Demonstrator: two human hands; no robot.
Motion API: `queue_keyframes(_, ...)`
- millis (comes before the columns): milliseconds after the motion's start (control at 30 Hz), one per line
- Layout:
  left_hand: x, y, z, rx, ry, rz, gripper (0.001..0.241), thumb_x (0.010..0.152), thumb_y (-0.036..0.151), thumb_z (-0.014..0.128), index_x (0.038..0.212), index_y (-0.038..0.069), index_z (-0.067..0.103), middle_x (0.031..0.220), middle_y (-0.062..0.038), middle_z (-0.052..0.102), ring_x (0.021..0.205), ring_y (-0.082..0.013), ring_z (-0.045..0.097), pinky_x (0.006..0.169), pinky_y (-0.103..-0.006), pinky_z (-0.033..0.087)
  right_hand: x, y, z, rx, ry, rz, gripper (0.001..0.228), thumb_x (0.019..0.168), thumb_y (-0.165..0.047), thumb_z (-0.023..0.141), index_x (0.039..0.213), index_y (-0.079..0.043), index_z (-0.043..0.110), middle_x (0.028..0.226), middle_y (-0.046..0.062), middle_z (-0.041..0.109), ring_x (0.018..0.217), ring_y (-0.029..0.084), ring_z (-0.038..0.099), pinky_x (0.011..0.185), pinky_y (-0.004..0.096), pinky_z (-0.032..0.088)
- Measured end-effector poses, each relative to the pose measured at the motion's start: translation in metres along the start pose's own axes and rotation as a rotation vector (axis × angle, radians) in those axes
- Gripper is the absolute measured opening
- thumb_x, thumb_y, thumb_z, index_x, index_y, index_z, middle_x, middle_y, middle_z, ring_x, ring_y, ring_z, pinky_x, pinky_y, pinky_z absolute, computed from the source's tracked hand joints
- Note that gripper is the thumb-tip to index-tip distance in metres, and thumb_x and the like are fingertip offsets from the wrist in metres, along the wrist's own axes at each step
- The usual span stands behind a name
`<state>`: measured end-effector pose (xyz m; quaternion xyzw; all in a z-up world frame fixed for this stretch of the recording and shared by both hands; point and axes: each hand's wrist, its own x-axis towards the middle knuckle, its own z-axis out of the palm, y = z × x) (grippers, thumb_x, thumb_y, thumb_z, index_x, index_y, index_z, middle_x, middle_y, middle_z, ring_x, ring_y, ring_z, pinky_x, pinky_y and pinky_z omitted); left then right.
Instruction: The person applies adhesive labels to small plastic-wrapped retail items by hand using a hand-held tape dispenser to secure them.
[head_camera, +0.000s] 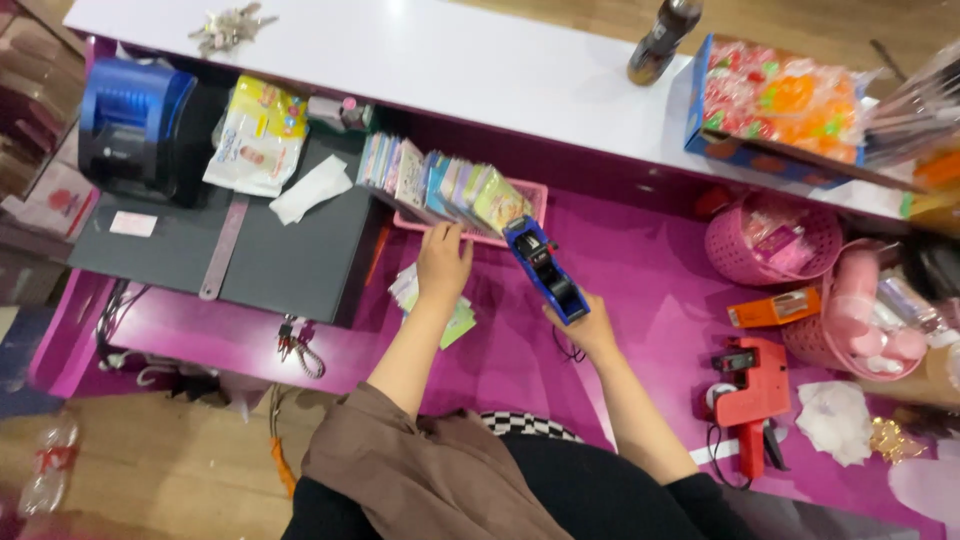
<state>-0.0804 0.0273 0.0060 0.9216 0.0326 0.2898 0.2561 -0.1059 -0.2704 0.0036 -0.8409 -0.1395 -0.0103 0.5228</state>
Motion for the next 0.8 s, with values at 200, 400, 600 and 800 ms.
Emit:
queue_keyframes(200,0.043,0.015,0.033,0.052,-0.037,0.040,0.038,0.080,0.021,0.082,0.113,0.007,0.067,0.103,-0.012,0.064,0.099,-0.0324,0.066,0.086,-0.0414,0.057,0.005,-0.006,-0.010,0.169,0.066,0.073,0.030,0.070,-0.017,0.092,0.069,-0.006,0.065,0.053,0.002,0.055,0.054,0.010,0.046,0.045,0.026,0.039)
queue_keyframes(400,0.068,0.031,0.050,0.412,0.015,0.000,0.017,0.086,0.017,0.069,0.098,0.007,0.063,0.084,-0.005,0.058,0.076,-0.0256,0.070,0.062,-0.0337,0.061,0.008,-0.007,-0.013,0.145,0.057,0.076,0.028,0.069,-0.013,0.090,0.065,-0.006,0.062,0.050,0.002,0.054,0.048,0.011,0.045,0.043,0.026,0.036)
queue_keyframes(600,0.071,-0.003,0.115,0.383,-0.047,-0.248,0.009,0.087,0.009,0.065,0.095,0.006,0.062,0.079,-0.005,0.064,0.067,-0.0259,0.074,0.057,-0.0379,0.062,0.011,-0.007,-0.016,0.193,0.042,0.073,0.030,0.069,-0.012,0.091,0.064,-0.004,0.062,0.049,0.002,0.054,0.049,0.011,0.044,0.042,0.028,0.036)
queue_keyframes(800,0.063,0.010,0.061,0.286,-0.167,-0.234,0.036,0.069,0.022,0.090,0.094,0.012,0.066,0.079,-0.007,0.071,0.092,-0.0328,0.070,0.077,-0.0465,0.059,0.013,0.007,-0.018,0.160,0.028,0.009,0.032,0.069,-0.013,0.091,0.064,-0.006,0.060,0.048,0.006,0.053,0.046,0.011,0.045,0.041,0.025,0.033)
